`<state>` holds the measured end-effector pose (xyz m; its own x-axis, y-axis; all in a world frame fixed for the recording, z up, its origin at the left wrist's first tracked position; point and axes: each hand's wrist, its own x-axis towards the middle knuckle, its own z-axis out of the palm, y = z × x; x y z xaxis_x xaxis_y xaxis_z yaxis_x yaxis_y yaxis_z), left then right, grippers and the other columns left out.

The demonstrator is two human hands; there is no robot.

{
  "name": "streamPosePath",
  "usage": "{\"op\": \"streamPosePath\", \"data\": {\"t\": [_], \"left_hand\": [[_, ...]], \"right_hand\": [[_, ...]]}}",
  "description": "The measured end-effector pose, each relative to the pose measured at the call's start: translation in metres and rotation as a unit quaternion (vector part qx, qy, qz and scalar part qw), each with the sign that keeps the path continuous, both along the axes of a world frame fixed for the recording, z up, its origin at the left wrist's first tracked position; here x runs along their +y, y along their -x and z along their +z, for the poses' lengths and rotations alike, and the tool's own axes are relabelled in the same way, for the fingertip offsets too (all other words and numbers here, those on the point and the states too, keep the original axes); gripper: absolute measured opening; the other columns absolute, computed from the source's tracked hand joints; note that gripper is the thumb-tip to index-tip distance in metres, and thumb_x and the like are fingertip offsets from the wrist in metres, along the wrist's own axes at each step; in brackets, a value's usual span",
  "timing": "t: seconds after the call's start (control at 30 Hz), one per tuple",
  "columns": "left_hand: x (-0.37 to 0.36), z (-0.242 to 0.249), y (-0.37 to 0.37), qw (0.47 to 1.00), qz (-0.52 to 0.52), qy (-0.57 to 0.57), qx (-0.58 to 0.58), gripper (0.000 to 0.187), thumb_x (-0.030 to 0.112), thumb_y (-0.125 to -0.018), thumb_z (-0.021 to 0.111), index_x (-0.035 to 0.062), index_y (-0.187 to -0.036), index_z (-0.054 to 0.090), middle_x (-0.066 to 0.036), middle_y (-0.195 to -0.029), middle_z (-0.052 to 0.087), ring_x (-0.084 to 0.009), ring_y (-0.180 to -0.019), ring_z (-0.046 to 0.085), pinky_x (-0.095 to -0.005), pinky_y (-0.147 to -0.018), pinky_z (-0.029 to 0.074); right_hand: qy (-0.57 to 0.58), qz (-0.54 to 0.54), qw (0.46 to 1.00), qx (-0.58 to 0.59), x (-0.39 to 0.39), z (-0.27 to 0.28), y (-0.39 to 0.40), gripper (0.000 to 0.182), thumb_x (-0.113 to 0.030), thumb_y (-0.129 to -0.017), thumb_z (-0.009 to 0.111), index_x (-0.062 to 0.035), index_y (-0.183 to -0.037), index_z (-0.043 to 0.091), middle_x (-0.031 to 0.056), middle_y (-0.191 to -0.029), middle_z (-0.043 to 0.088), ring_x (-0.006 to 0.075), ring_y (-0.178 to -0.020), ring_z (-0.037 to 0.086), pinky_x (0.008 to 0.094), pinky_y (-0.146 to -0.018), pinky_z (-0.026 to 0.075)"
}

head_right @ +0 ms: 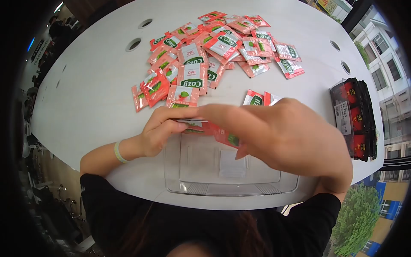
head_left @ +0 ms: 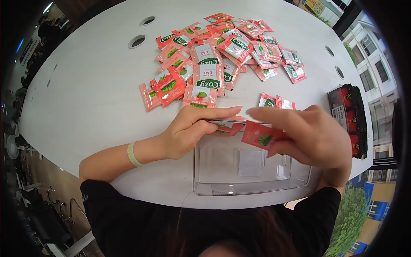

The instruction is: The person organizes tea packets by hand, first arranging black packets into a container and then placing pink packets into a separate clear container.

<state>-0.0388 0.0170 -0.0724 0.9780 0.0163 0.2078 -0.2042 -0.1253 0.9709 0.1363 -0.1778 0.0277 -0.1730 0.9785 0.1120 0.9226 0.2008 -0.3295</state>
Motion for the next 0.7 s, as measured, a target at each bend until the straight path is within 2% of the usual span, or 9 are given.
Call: {"op": "streamPosePath", "data": {"t": [0.07, 0.17, 0.2, 0.27, 0.33, 0.37, 0.5, 0.57, 0.7], "left_hand": [[0.000, 0.001, 0.001, 1.000, 0.003, -0.006, 0.025, 0.054, 0.001, -0.086, 0.033, -0.0034, -0.138, 0.049, -0.011, -0.120, 0.066, -0.0108, -0.096, 0.060, -0.0247, -0.085, 0.047], [0.002, -0.005, 0.002, 0.999, 0.003, 0.035, 0.042, 0.050, 0.001, -0.087, 0.034, -0.0037, -0.132, 0.054, -0.009, -0.111, 0.066, -0.0093, -0.088, 0.057, -0.0241, -0.079, 0.046], [0.002, -0.004, 0.002, 0.999, 0.005, 0.033, 0.041, 0.050, 0.001, -0.087, 0.034, -0.0037, -0.132, 0.054, -0.009, -0.111, 0.066, -0.0093, -0.088, 0.057, -0.0241, -0.079, 0.046], [0.000, -0.004, 0.004, 0.998, 0.008, 0.054, 0.037, 0.037, 0.004, -0.091, 0.036, -0.0044, -0.119, 0.060, -0.008, -0.104, 0.066, -0.0088, -0.087, 0.056, -0.0252, -0.077, 0.046], [0.000, -0.009, 0.004, 0.997, 0.009, 0.073, 0.014, 0.031, 0.004, -0.092, 0.039, -0.0035, -0.113, 0.060, -0.007, -0.098, 0.064, -0.0087, -0.085, 0.056, -0.0257, -0.076, 0.046], [0.000, -0.013, 0.003, 0.996, 0.011, 0.090, -0.009, 0.025, 0.003, -0.093, 0.042, -0.0027, -0.108, 0.060, -0.006, -0.093, 0.063, -0.0086, -0.084, 0.055, -0.0261, -0.075, 0.046], [-0.012, -0.020, 0.010, 0.984, 0.090, 0.148, -0.025, 0.017, 0.005, -0.093, 0.050, -0.0010, -0.105, 0.060, -0.004, -0.085, 0.059, -0.0079, -0.078, 0.052, -0.0261, -0.069, 0.044], [-0.006, -0.014, 0.012, 0.991, 0.056, 0.083, 0.085, 0.023, 0.003, -0.087, 0.053, 0.0000, -0.108, 0.060, -0.001, -0.082, 0.055, -0.0067, -0.074, 0.048, -0.0256, -0.064, 0.040], [-0.001, -0.005, 0.008, 0.989, -0.001, 0.087, 0.120, 0.032, 0.003, -0.082, 0.053, -0.0001, -0.113, 0.060, 0.000, -0.082, 0.054, -0.0054, -0.073, 0.044, -0.0249, -0.061, 0.038]], "right_hand": [[0.022, -0.032, 0.995, -0.090, 0.008, -0.002, 0.016, 0.046, -0.004, -0.075, 0.068, -0.0053, -0.120, 0.058, 0.0065, -0.085, 0.065, 0.0225, -0.060, 0.066, 0.0314, -0.049, 0.049], [0.006, 0.019, 0.984, -0.178, 0.028, -0.004, 0.019, 0.036, -0.004, -0.076, 0.064, -0.0041, -0.112, 0.058, 0.0058, -0.073, 0.055, 0.0221, -0.055, 0.060, 0.0327, -0.046, 0.046], [0.004, 0.020, 0.984, -0.179, 0.035, -0.006, 0.020, 0.036, -0.004, -0.076, 0.064, -0.0041, -0.112, 0.058, 0.0058, -0.073, 0.055, 0.0221, -0.055, 0.060, 0.0327, -0.046, 0.046], [-0.097, 0.066, 0.979, -0.165, 0.049, -0.014, 0.023, 0.031, -0.005, -0.075, 0.065, -0.0050, -0.105, 0.056, 0.0054, -0.069, 0.047, 0.0197, -0.052, 0.056, 0.0320, -0.046, 0.044], [-0.150, 0.087, 0.971, -0.163, 0.065, -0.030, 0.025, 0.029, -0.007, -0.073, 0.066, -0.0041, -0.099, 0.053, 0.0051, -0.072, 0.049, 0.0185, -0.054, 0.059, 0.0312, -0.043, 0.044], [-0.203, 0.108, 0.960, -0.159, 0.071, -0.037, 0.026, 0.028, -0.010, -0.070, 0.067, -0.0032, -0.093, 0.051, 0.0047, -0.075, 0.051, 0.0172, -0.055, 0.062, 0.0304, -0.040, 0.043], [-0.239, 0.118, 0.946, -0.185, 0.083, -0.046, 0.029, 0.030, -0.013, -0.067, 0.069, -0.0042, -0.090, 0.053, 0.0027, -0.070, 0.049, 0.0145, -0.052, 0.060, 0.0282, -0.037, 0.041], [-0.251, 0.096, 0.935, -0.231, 0.083, -0.046, 0.027, 0.032, -0.015, -0.066, 0.070, -0.0045, -0.092, 0.054, 0.0012, -0.066, 0.047, 0.0132, -0.048, 0.057, 0.0263, -0.036, 0.038], [-0.268, 0.083, 0.939, -0.202, 0.083, -0.049, 0.018, 0.041, -0.021, -0.062, 0.073, -0.0040, -0.095, 0.056, 0.0000, -0.063, 0.046, 0.0122, -0.046, 0.055, 0.0255, -0.036, 0.037]]}}
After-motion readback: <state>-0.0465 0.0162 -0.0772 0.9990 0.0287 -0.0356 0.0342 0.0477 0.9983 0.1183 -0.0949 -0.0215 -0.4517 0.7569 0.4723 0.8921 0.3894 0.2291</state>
